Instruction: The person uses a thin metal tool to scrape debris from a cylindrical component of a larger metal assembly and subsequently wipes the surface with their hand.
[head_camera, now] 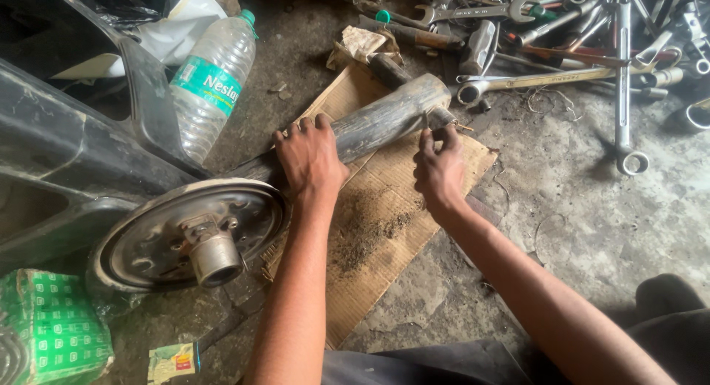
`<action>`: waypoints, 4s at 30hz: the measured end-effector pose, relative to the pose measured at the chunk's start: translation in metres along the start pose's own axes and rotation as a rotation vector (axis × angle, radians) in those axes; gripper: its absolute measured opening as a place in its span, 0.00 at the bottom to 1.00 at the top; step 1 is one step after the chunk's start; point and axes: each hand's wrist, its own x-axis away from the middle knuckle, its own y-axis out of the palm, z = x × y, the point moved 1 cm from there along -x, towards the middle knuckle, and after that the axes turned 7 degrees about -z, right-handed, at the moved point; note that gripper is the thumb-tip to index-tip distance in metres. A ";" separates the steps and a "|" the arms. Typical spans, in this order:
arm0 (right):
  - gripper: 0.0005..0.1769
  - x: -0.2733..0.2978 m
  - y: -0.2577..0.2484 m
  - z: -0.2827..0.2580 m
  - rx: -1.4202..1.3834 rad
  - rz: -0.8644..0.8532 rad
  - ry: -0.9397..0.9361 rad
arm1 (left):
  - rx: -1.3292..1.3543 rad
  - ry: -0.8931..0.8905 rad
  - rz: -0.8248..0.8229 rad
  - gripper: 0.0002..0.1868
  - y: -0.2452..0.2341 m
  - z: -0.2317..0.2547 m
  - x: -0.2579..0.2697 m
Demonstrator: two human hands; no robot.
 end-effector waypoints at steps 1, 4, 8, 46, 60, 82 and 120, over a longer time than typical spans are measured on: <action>0.18 -0.002 -0.002 0.001 0.000 -0.003 -0.013 | 0.003 0.001 0.007 0.54 0.000 0.000 0.000; 0.15 -0.002 0.004 0.008 0.099 0.006 0.049 | 0.011 0.006 0.018 0.52 -0.002 0.000 0.000; 0.15 -0.004 0.000 0.010 -0.006 -0.015 0.046 | 0.013 0.008 0.047 0.52 0.000 0.000 0.003; 0.28 -0.074 -0.076 0.004 0.121 0.070 0.050 | -0.002 0.055 0.036 0.42 0.026 -0.002 -0.027; 0.20 -0.035 -0.067 -0.023 0.494 0.044 -0.347 | 0.354 0.079 -0.141 0.43 -0.045 -0.018 0.018; 0.24 0.010 -0.141 -0.088 0.686 -0.002 -0.265 | 0.432 0.406 -0.345 0.42 -0.066 -0.009 0.037; 0.48 -0.052 -0.165 -0.019 0.863 -0.122 0.109 | 0.417 0.338 -0.743 0.43 -0.015 0.029 0.020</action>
